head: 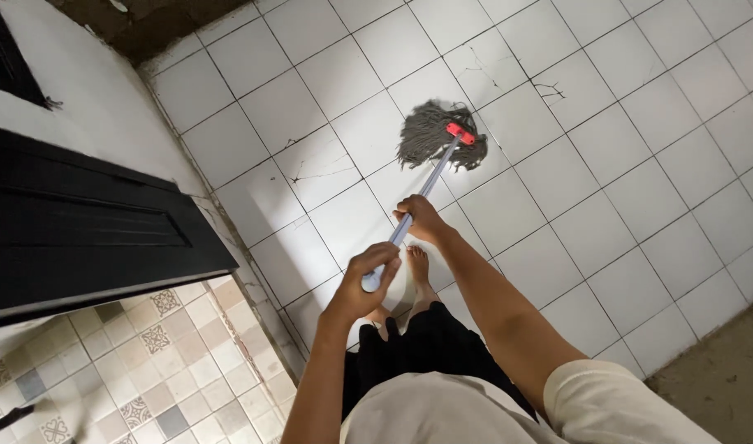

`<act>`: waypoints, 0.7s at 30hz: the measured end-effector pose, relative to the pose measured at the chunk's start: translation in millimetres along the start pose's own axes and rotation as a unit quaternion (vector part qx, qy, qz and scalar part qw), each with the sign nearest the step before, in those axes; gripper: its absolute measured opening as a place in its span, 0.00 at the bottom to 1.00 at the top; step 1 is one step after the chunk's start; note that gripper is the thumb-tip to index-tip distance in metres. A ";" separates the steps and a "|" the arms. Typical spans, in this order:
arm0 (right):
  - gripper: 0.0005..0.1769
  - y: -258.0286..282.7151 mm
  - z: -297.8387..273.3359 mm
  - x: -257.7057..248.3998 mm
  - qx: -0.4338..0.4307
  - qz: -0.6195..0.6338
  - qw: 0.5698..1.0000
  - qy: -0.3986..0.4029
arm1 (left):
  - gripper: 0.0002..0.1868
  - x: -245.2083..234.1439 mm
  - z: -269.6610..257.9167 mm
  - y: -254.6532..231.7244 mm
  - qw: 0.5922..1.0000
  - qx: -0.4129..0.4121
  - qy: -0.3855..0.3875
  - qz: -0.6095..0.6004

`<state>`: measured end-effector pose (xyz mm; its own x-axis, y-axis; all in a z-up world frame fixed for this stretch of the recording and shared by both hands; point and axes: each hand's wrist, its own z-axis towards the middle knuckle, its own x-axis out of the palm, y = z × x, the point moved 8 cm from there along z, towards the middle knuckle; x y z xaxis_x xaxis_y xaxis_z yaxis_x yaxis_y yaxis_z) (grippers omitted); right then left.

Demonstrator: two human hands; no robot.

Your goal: Mopping a tiled floor in a residential environment.

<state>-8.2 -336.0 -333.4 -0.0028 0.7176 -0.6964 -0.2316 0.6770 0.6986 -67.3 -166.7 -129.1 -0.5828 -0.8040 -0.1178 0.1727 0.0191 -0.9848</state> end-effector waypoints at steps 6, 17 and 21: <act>0.15 71.3 25.4 34.6 0.032 0.106 0.993 0.030 | 0.04 -66.1 -10.7 -70.6 0.989 0.116 -0.090 -0.012; 0.14 256.1 27.1 122.3 -0.057 0.347 0.913 0.205 | 0.11 -119.2 -58.6 -159.6 0.986 -0.055 -0.089 0.129; 0.12 248.9 22.6 167.9 -0.071 0.418 0.864 0.272 | 0.12 -97.2 -41.0 -149.6 0.983 -0.044 -0.044 0.173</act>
<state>-44.4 -43.3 -272.7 -0.6742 0.7374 0.0417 -0.0433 -0.0958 0.9945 -69.0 -67.0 24.4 -0.4292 -0.7888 -0.4401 0.2774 0.3485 -0.8953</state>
